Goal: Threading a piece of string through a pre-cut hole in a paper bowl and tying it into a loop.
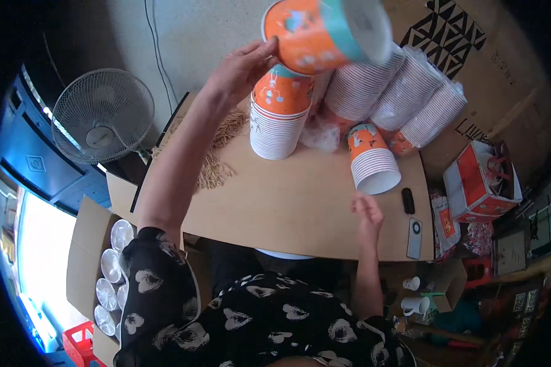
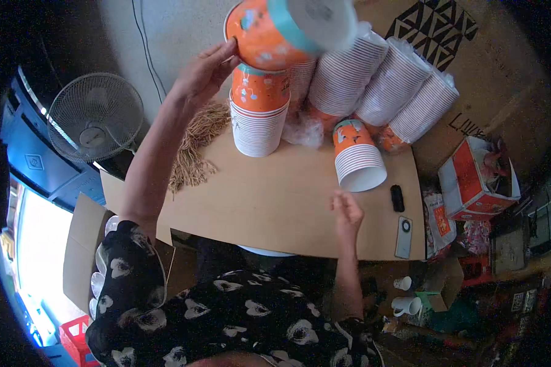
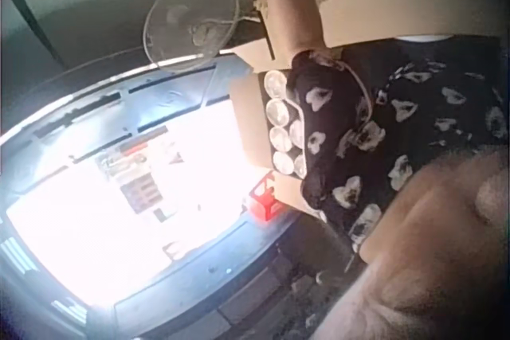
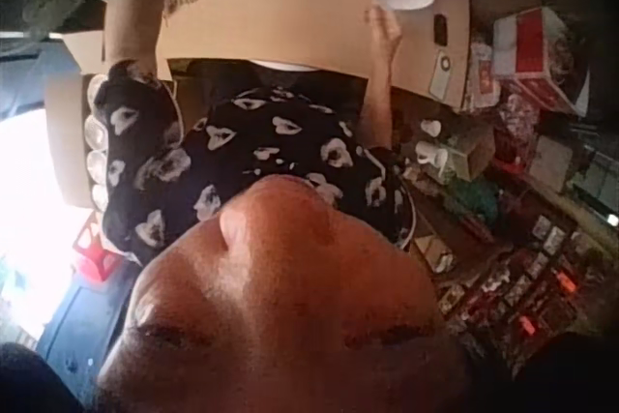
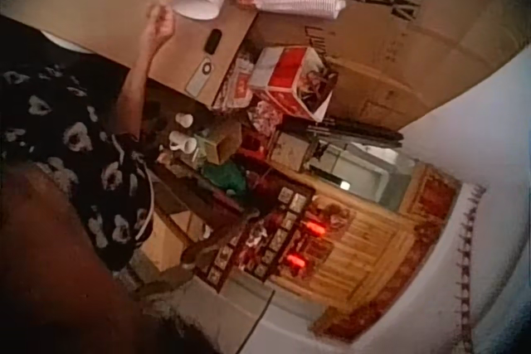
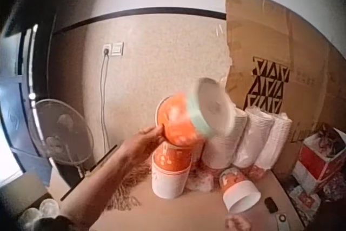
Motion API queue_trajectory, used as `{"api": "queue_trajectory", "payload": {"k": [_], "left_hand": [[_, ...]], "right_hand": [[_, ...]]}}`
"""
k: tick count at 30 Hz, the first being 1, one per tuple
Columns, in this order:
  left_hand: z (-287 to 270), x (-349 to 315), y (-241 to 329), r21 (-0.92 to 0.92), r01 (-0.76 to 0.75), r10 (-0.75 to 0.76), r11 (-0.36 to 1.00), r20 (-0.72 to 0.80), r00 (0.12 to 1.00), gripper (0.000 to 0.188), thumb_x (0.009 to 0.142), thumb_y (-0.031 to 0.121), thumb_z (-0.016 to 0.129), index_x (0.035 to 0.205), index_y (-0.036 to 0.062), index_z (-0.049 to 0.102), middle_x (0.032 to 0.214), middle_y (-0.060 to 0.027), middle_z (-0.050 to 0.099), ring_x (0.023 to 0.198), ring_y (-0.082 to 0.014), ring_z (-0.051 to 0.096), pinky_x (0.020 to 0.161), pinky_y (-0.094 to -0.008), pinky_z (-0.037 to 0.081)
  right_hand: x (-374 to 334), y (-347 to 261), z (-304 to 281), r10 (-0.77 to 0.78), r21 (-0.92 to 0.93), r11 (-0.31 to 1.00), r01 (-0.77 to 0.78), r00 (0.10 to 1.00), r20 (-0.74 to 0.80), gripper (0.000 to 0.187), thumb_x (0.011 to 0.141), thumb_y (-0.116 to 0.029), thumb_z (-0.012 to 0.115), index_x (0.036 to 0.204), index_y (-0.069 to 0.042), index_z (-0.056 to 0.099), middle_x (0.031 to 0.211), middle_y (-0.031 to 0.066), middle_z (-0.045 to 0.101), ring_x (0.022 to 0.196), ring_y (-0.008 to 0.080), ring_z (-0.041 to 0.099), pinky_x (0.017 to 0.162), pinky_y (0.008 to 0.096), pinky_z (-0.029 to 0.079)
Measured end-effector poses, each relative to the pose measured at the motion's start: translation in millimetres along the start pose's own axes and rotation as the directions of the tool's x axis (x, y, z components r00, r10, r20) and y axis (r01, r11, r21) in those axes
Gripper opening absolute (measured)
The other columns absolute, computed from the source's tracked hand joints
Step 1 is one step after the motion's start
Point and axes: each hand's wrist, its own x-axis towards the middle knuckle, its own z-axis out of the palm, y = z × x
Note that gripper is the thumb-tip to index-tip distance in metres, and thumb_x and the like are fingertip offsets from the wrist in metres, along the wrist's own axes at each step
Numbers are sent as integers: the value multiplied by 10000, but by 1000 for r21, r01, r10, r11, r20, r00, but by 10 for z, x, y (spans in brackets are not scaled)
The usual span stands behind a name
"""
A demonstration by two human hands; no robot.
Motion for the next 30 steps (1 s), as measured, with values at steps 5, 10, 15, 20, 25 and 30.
{"api": "queue_trajectory", "payload": {"k": [5,10,15,20,25,30], "left_hand": [[-869,400,-654,-403,113,-127,908,-8,992,204,960,149,672,1096,-2,652,1001,-84,703,828,-103,687,789,-192,601],[-945,295,-940,-316,45,-107,948,-180,978,232,958,202,683,1054,-9,662,1005,-97,705,857,-159,703,784,-250,613],[-1047,-10,-896,418,296,-154,859,-339,928,444,937,432,684,1096,18,685,1055,-137,718,871,-276,731,798,-356,593],[-1130,244,-580,992,82,620,97,-125,775,540,893,503,696,1218,72,674,1202,-187,670,1090,-342,665,934,-419,526],[-232,622,-329,864,-490,452,-118,486,748,517,925,458,642,1370,200,599,1433,-94,563,1429,-379,379,1148,-627,263],[-260,700,-651,779,-452,288,-435,596,750,327,974,318,621,1208,103,693,1229,-109,670,1202,-303,594,1003,-457,445]], "right_hand": [[-259,500,27,200,93,976,-196,979,-44,165,978,-115,608,1042,25,669,885,74,700,700,118,617,658,261,505],[-439,750,-7,252,95,965,-244,964,-81,152,987,-118,602,1035,13,662,865,65,691,690,108,605,631,252,494],[-561,943,-67,233,253,945,-208,970,-75,128,1001,-110,586,1028,-7,656,831,41,668,669,93,574,611,239,475],[-557,1080,-58,226,242,948,-205,972,-63,119,1008,-85,572,1020,25,617,797,34,618,651,96,544,588,239,450],[-573,1014,-49,177,175,969,-175,984,1,105,1012,-80,565,1026,-2,633,815,37,639,659,88,558,585,232,462],[-574,945,-2,157,166,975,-149,987,-40,127,1021,-92,553,998,14,620,771,18,594,633,82,515,574,239,434]]}}
